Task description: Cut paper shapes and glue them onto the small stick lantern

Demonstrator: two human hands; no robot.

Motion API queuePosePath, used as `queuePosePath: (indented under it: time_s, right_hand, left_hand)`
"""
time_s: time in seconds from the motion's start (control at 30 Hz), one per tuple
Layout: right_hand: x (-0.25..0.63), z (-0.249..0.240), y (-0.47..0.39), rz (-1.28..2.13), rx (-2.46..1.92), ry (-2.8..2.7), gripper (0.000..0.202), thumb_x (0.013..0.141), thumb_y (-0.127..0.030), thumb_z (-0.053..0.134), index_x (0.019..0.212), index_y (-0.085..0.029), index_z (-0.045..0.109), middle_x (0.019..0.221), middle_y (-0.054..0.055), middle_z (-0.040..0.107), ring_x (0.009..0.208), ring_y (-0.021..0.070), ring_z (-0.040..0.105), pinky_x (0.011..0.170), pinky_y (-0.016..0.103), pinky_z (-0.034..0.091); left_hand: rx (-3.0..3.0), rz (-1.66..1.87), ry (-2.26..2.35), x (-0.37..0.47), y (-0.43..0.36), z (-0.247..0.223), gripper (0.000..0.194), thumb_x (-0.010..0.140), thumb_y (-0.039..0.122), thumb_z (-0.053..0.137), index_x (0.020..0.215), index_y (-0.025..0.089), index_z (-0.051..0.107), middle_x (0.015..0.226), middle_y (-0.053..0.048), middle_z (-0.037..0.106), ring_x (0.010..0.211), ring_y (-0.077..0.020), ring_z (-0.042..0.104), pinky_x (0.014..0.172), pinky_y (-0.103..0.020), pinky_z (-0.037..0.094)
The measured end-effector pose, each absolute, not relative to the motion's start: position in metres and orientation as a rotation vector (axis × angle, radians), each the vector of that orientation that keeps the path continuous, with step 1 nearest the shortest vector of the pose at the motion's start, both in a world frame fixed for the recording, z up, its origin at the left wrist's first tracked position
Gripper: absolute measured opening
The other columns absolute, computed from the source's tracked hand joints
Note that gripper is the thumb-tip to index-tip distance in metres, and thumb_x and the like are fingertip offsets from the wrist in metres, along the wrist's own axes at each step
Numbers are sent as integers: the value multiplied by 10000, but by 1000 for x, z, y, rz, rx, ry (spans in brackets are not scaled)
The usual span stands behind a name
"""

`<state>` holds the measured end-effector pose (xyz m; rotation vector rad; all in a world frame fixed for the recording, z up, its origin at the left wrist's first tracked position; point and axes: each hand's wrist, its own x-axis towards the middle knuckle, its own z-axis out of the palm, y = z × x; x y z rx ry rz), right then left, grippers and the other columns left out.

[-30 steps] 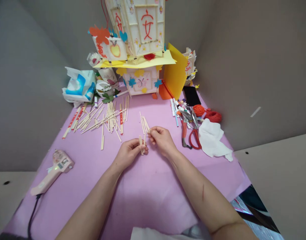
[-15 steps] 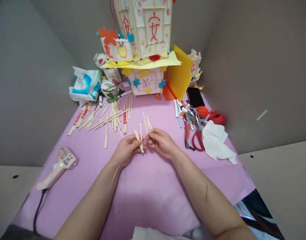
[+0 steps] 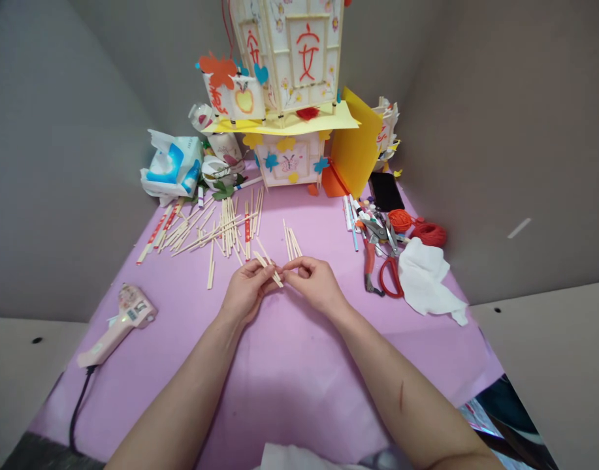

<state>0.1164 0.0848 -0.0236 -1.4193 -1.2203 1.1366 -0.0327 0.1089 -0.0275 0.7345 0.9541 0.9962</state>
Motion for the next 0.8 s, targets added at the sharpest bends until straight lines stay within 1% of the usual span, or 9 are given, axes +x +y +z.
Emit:
queuePosePath:
  time_s: [0.07, 0.13, 0.3, 0.4, 0.53, 0.63, 0.8]
  right_hand:
    - [116, -25, 83, 1030, -1438, -1301, 216, 721, -347, 660, 838, -172, 707, 512, -79, 284, 497, 86, 270, 497, 242, 224]
    - [115, -26, 82, 939, -1448, -1379, 199, 739, -330, 644, 851, -182, 715, 524, -67, 329, 507, 92, 302, 510, 244, 249]
    - [111, -28, 80, 814, -1442, -1527, 133, 751, -239, 607, 818, -192, 712, 559, -44, 432, 524, 101, 363, 545, 248, 297]
    - [109, -30, 80, 785, -1436, -1555, 119, 770, -231, 581, 768, -190, 693, 549, -44, 434, 517, 102, 367, 544, 249, 296]
    - [108, -34, 80, 772, -1484, -1570, 99, 754, -221, 578, 684, -193, 642, 508, -57, 397, 494, 98, 361, 526, 244, 281]
    - [106, -39, 79, 736, -1512, -1584, 106, 733, -196, 565, 628, -192, 574, 518, -56, 418, 499, 95, 377, 524, 238, 284]
    - [103, -43, 79, 701, -1510, -1574, 116, 691, -161, 541, 596, -198, 489, 528, -56, 433, 500, 93, 383, 523, 235, 284]
  left_hand:
    - [707, 1052, 962, -31, 109, -28, 268, 623, 279, 779, 779, 123, 628, 755, -32, 684, 704, -136, 658, 715, -284, 546]
    - [700, 1077, 972, -30, 109, -28, 259, 621, 278, 778, 773, 119, 641, 762, -27, 669, 720, -130, 643, 710, -275, 546]
    - [713, 1108, 986, -29, 108, -29, 221, 608, 270, 782, 709, 125, 649, 728, 11, 612, 693, -91, 588, 689, -248, 539]
    - [746, 1105, 992, -28, 108, -31, 212, 615, 267, 778, 705, 121, 654, 727, 6, 618, 696, -91, 585, 693, -243, 534]
    - [807, 1066, 1015, -27, 107, -37, 216, 609, 262, 781, 725, 119, 667, 706, 3, 627, 685, -98, 592, 674, -231, 522]
    - [831, 1046, 1029, -27, 107, -40, 223, 608, 266, 779, 741, 122, 674, 706, 2, 639, 680, -104, 599, 668, -232, 518]
    - [858, 1034, 1032, -27, 107, -40, 231, 605, 278, 778, 743, 125, 673, 694, 2, 651, 654, -107, 602, 642, -229, 508]
